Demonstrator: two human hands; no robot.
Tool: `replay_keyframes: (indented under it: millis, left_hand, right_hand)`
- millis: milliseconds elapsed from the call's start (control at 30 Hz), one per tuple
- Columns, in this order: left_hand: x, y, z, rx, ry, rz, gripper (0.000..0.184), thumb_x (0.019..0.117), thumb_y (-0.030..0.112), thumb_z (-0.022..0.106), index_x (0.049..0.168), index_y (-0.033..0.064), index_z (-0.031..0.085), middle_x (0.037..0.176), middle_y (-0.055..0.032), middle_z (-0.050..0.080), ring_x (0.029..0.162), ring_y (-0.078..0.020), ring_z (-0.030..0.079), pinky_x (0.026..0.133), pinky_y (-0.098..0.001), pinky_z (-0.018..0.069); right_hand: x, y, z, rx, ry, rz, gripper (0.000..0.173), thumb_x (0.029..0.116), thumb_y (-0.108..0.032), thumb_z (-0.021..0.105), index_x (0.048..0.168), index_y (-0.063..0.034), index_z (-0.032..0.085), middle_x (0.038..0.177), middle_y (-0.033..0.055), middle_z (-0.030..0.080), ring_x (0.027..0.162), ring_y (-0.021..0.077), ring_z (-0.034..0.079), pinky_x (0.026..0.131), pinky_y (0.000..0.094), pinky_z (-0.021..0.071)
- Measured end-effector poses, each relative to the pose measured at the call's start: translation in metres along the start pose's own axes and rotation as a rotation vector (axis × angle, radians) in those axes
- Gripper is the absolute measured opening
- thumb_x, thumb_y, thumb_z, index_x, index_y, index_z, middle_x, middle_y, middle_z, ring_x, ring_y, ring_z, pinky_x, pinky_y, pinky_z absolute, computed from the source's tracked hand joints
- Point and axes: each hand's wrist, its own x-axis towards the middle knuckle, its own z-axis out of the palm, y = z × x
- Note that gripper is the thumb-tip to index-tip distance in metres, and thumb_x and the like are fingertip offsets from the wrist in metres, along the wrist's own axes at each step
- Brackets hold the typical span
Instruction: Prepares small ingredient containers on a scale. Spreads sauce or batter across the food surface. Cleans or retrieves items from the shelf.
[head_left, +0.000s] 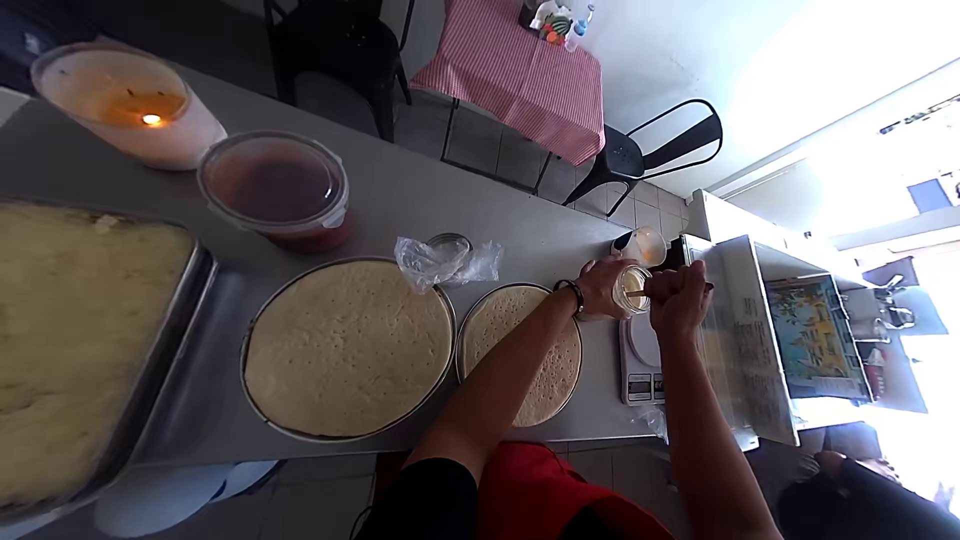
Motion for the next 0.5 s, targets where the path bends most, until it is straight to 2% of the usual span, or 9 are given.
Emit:
replay_keyframes:
  millis: [67, 100, 167, 267, 400, 500]
  left_hand:
    - [0.001, -0.001, 0.006, -0.013, -0.01, 0.01, 0.107, 0.066, 0.032, 0.095, 0.156, 0.0165, 0.039, 0.155, -0.0109, 0.049, 0.146, -0.0292, 0.042, 0.12, -0.0637, 0.0258]
    - [-0.002, 0.002, 0.011, -0.007, 0.015, -0.01, 0.107, 0.0673, 0.033, 0.094, 0.156, 0.0162, 0.039, 0.153, -0.0103, 0.05, 0.144, -0.0279, 0.044, 0.12, -0.0622, 0.0263]
    - [-0.007, 0.005, 0.024, -0.032, 0.142, -0.035, 0.106, 0.0685, 0.035, 0.094, 0.156, 0.013, 0.038, 0.153, -0.0128, 0.05, 0.145, -0.0286, 0.043, 0.122, -0.0582, 0.0255]
    - [-0.01, 0.007, 0.048, -0.056, 0.39, -0.038, 0.1, 0.0677, 0.028, 0.094, 0.151, 0.0029, 0.044, 0.151, -0.0197, 0.051, 0.143, -0.0338, 0.045, 0.121, -0.0505, 0.0332]
    - [-0.009, 0.014, 0.062, -0.011, 0.495, -0.071, 0.102, 0.069, 0.029, 0.093, 0.152, 0.002, 0.041, 0.153, -0.02, 0.048, 0.145, -0.0356, 0.042, 0.121, -0.0517, 0.0311]
    - [-0.013, 0.017, 0.069, -0.011, 0.537, -0.083, 0.101, 0.0671, 0.023, 0.094, 0.151, -0.0005, 0.042, 0.152, -0.0228, 0.048, 0.144, -0.0389, 0.042, 0.12, -0.053, 0.0317]
  right_hand:
    - [0.001, 0.009, -0.005, -0.036, 0.023, 0.061, 0.053, 0.1088, -0.036, 0.033, 0.058, -0.024, 0.039, 0.046, -0.0108, 0.036, 0.042, 0.0046, 0.038, 0.048, 0.0256, 0.0392]
    - [0.002, 0.01, -0.005, -0.016, 0.059, 0.061, 0.054, 0.1099, -0.035, 0.032, 0.057, -0.0233, 0.038, 0.045, -0.0101, 0.034, 0.041, 0.0049, 0.037, 0.047, 0.025, 0.0384]
    - [0.001, 0.002, 0.002, -0.011, 0.149, 0.01, 0.053, 0.1101, -0.033, 0.032, 0.058, -0.0231, 0.037, 0.045, -0.0097, 0.034, 0.041, 0.005, 0.038, 0.046, 0.0245, 0.039]
    - [-0.002, 0.007, 0.004, -0.133, 0.16, 0.018, 0.052, 0.1094, -0.038, 0.031, 0.061, -0.0215, 0.043, 0.048, -0.0095, 0.041, 0.045, 0.006, 0.045, 0.051, 0.0286, 0.0451]
    - [0.0, -0.002, 0.005, -0.059, 0.187, -0.049, 0.054, 0.1106, -0.04, 0.034, 0.06, -0.0228, 0.04, 0.048, -0.0102, 0.035, 0.042, 0.0049, 0.038, 0.048, 0.0246, 0.0391]
    - [0.0, 0.008, -0.002, -0.105, 0.183, 0.003, 0.054, 0.111, -0.042, 0.029, 0.061, -0.0221, 0.039, 0.049, -0.0091, 0.037, 0.044, 0.0067, 0.042, 0.05, 0.0276, 0.0433]
